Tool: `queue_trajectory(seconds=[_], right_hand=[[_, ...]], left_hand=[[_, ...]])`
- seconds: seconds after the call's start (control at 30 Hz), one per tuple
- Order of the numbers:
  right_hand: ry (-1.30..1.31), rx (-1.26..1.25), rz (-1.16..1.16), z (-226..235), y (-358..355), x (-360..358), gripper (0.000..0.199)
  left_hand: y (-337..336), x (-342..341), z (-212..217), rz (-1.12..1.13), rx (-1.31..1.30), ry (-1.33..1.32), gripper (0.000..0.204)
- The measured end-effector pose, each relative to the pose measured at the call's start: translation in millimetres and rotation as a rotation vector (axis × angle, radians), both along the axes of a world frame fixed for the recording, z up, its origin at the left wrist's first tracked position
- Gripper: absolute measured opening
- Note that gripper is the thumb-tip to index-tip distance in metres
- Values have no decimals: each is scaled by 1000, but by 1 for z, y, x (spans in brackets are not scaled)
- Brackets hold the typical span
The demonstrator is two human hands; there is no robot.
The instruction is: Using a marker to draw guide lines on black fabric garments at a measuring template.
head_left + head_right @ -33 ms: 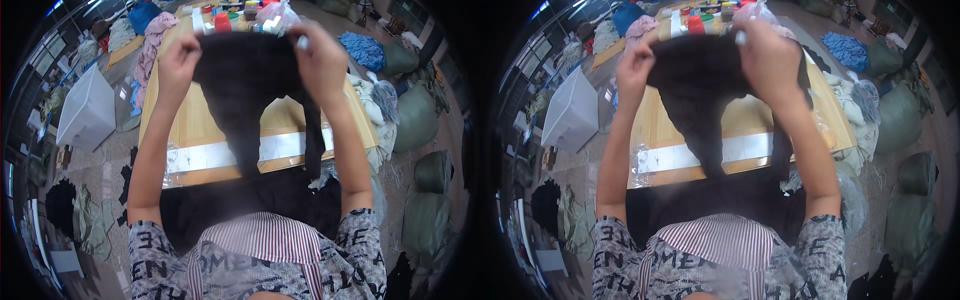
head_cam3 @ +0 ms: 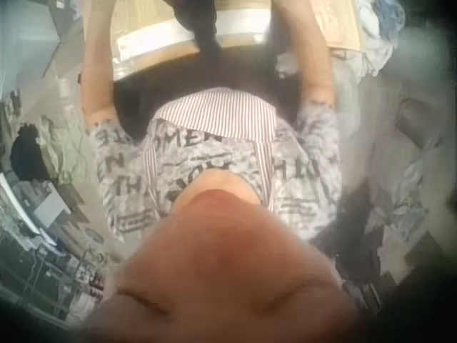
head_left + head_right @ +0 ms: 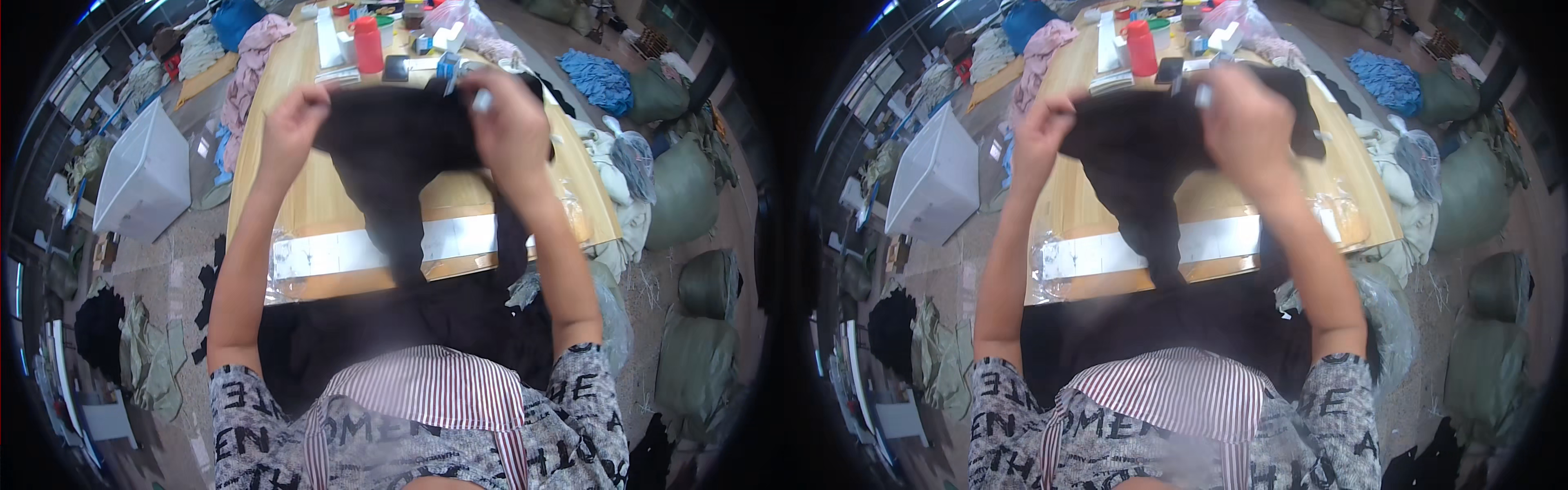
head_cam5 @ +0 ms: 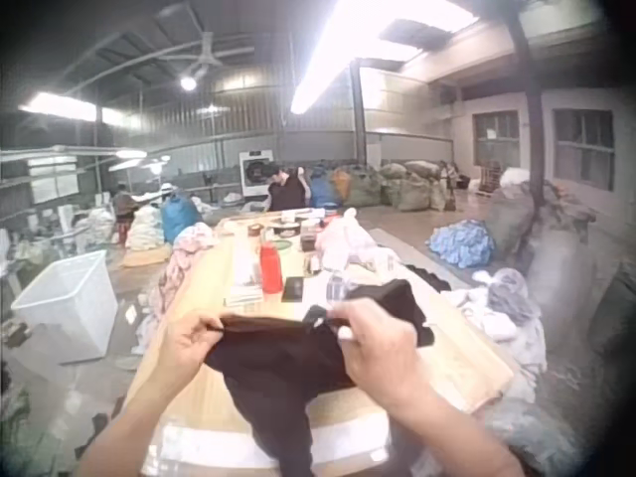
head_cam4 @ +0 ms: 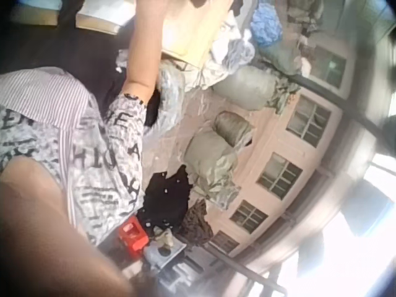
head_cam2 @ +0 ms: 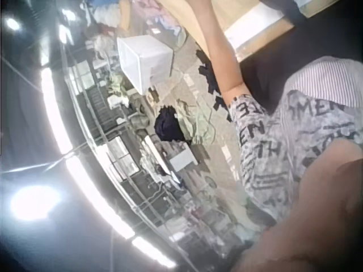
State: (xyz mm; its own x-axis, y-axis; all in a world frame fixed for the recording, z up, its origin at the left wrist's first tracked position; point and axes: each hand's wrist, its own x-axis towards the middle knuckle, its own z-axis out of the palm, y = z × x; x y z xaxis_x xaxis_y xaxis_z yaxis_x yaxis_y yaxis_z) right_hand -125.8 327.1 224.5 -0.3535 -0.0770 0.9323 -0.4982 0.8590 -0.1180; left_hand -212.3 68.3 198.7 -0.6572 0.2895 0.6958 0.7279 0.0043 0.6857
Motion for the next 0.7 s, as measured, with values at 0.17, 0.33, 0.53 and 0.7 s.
queue_trajectory(seconds=[0.17,0.33,0.53,0.7], right_hand=[[-716,-197,196,-158,-64,44,25],[-720,-99,184,-190,-70,51,20],[-962,-1563,920,-61,16,40,18],[-455,-1501,1392,31,12,55,5]], left_hand=[[-38,18,-103,69,-210,-367,11],[-14,34,-81,84,-435,-255,11],[10,35,-12,189,-340,336,21],[35,45,67,211,-226,737,18]])
